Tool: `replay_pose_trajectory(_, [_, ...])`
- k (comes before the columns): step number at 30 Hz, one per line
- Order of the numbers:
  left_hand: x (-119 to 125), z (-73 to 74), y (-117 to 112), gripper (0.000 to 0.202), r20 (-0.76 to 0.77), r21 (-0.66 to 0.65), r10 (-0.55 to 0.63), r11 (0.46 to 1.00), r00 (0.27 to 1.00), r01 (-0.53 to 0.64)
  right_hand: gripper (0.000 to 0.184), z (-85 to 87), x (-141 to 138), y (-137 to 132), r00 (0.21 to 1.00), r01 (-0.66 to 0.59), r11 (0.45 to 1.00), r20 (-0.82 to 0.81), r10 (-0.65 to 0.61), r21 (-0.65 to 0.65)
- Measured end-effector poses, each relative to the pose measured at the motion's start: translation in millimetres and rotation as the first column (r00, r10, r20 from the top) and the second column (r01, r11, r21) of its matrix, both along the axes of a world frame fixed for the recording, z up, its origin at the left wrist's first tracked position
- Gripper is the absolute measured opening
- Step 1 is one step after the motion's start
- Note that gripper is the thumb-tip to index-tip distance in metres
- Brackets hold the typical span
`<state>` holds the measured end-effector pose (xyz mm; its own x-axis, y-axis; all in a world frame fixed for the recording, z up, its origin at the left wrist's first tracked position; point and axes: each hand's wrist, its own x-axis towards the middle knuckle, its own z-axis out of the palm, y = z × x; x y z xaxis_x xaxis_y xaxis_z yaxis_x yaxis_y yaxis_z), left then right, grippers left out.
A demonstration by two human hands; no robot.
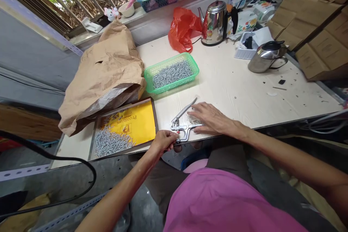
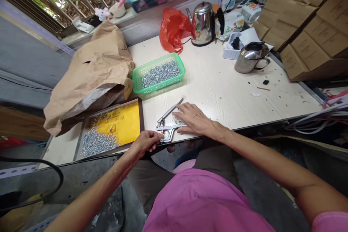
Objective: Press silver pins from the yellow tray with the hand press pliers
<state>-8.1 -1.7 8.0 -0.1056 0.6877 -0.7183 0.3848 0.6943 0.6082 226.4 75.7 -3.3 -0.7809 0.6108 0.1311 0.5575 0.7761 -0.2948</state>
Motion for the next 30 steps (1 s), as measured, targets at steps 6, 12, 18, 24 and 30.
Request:
replay_pose_trajectory(6, [2.8,3.0,-2.3,0.031,0.008,0.039,0.013,0.999,1.0,-0.014,0.106,0.9,-10.3,42.5,0.974,-0.098,0.99,0.197,0.116,-0.1])
replay_pose_trajectory(12, [2.6,1.5,-3.6,0.031,0.0,0.033,0.016,0.999,1.0,-0.016,0.099,2.6,-17.8,37.8,0.964,-0.13,0.99,0.226,0.139,-0.054])
replay_pose_trajectory(18, [2.6,1.2,-2.1,0.034,-0.001,0.025,0.007,1.0,1.0,-0.007,0.079,12.1,-15.4,26.1,0.97,-0.103,0.993,0.217,0.111,-0.049])
replay_pose_trajectory(24, [2.4,0.8,-7.8,0.033,-0.056,0.034,-0.019,0.999,0.998,0.021,0.067,14.2,-12.4,15.5,0.982,-0.083,0.996,0.17,0.088,-0.036])
replay_pose_trajectory(30, [18.6,11.3,-15.0,0.018,-0.611,0.422,-0.148,0.77,0.778,0.478,0.067,17.1,-10.7,11.1,0.987,-0.083,0.991,0.13,0.097,-0.104])
